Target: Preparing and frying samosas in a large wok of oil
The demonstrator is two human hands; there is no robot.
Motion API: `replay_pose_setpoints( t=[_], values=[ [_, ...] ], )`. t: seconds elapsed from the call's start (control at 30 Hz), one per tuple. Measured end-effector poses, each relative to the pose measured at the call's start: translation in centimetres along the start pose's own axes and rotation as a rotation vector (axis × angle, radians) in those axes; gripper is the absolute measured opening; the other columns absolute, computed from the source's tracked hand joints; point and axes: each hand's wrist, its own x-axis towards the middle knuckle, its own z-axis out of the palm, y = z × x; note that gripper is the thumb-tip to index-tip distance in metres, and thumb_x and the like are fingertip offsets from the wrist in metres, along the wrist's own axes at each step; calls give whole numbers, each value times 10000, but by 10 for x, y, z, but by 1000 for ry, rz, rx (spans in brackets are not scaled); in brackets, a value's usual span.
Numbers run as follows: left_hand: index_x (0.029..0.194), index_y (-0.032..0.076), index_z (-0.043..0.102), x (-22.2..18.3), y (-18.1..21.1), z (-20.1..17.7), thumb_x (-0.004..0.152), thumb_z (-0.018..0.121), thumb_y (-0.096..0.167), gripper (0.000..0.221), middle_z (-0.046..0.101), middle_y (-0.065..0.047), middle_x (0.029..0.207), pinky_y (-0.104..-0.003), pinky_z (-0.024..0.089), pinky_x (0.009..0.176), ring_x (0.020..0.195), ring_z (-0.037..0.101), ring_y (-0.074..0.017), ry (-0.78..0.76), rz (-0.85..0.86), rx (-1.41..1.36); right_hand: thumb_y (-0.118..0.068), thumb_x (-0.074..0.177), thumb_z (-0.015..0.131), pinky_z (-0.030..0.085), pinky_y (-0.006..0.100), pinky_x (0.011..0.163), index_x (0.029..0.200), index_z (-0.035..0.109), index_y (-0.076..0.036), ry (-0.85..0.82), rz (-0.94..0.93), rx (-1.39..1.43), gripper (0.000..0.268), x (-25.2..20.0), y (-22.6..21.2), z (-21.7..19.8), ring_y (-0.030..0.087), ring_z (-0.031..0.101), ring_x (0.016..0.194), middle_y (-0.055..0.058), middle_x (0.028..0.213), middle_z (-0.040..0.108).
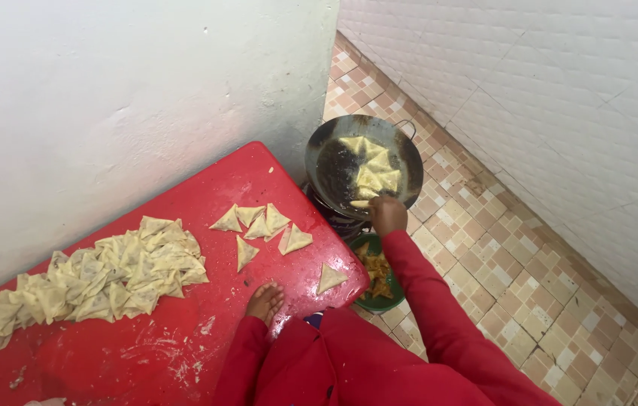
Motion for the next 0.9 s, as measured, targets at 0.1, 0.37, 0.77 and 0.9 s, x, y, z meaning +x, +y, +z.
replay_pose_setpoints(
  t=[0.1, 0.37, 0.77, 0.9],
  values=[
    [1361, 164, 673, 4, -6, -8, 1040, 857, 258, 382, 805, -46, 1206, -392, 645, 1017, 1070, 783, -207, 23, -7, -4, -330, 890, 851, 594, 453, 712, 920, 855, -285, -22, -15, -190, 54, 7, 0, 10, 270, 750, 754, 0, 776, 731],
    [1351, 174, 690, 3, -11, -13, 1028, 869, 248, 377, 808, -63, 1227, -415, 636, 1025, 1093, 778, -233, 45, -15, -12, -313, 879, 837, 624, 528, 769, 864, 851, -245, -60, -47, -27, 71, -27, -35, 40, 357, 792, 804, 80, 784, 772],
    [1391, 127, 668, 18, -14, 17, 1032, 855, 146, 406, 795, -117, 1253, -481, 634, 1041, 1115, 788, -300, 0, -12, 46, -272, 878, 784, 656, 573, 818, 1255, 629, -188, -489, -294, 182, 416, -187, -109, 28, 452, 762, 998, 125, 1149, 670],
    [1449, 109, 620, 22, -23, 26, 1064, 794, 106, 422, 751, -192, 1406, -554, 556, 1156, 1286, 743, -420, -67, -62, 40, -253, 892, 679, 640, 527, 669, 1119, 626, -223, -282, -342, 214, 235, -185, -125, 12, 385, 764, 816, 71, 941, 655]
  ],
)
